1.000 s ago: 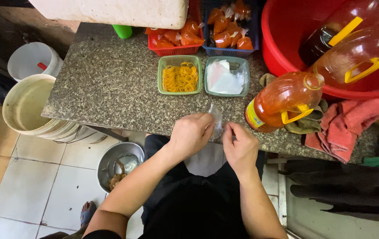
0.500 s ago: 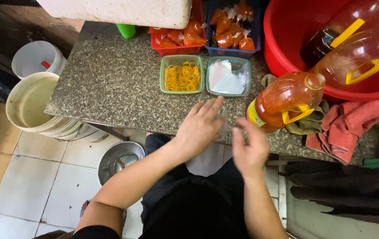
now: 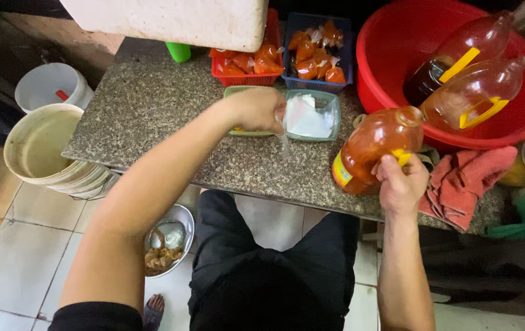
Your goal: The person pours a red liquid from a large plastic bottle into small clear plastic sachets. They then tie each filled sachet with a yellow rubber band and place it into a red basket. The person repeats this process for multiple sachets.
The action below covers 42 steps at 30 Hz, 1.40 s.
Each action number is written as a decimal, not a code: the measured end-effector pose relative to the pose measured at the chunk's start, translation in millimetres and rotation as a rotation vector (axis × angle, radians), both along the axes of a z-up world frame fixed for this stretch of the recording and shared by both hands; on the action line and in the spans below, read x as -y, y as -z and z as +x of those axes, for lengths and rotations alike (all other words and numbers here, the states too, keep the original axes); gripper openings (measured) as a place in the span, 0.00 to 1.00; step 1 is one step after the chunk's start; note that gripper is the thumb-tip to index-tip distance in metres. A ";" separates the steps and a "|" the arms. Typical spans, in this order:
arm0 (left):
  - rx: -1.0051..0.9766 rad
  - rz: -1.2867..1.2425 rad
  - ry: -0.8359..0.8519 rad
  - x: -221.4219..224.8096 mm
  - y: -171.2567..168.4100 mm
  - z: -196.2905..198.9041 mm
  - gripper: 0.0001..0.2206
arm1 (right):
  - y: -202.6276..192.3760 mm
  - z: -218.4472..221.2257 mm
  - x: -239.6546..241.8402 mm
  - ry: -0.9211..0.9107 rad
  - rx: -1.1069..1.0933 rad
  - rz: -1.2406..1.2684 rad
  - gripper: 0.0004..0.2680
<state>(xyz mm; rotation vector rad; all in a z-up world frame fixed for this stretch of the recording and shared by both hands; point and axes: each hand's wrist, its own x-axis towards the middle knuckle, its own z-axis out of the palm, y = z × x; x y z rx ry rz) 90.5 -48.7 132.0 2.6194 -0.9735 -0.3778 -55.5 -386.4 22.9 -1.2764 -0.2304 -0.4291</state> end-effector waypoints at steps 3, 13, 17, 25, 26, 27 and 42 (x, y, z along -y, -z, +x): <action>-0.072 0.027 0.043 8.6 -24.0 12.2 0.19 | -41.2 -8.6 -13.8 -0.028 -0.178 -0.141 0.04; -0.064 0.126 0.244 32.3 -90.5 -15.3 0.25 | -179.9 -27.1 -86.9 0.100 -0.210 -1.341 0.16; -0.016 0.242 0.218 33.3 -110.5 -27.7 0.25 | -202.9 -30.5 -104.9 0.057 -0.074 -1.468 0.17; 0.161 0.544 0.156 36.3 -137.2 -56.0 0.23 | -224.1 -22.5 -117.8 -0.085 0.237 -1.564 0.16; 0.163 0.584 0.161 37.1 -139.5 -59.2 0.22 | -226.4 -22.5 -118.7 -0.102 0.165 -1.595 0.16; 0.168 0.620 0.167 38.4 -142.0 -61.2 0.22 | -229.0 -22.4 -119.2 -0.116 0.093 -1.629 0.17; 0.223 0.778 0.177 43.3 -160.4 -84.9 0.28 | -256.5 -22.1 -127.9 -0.226 0.046 -1.779 0.16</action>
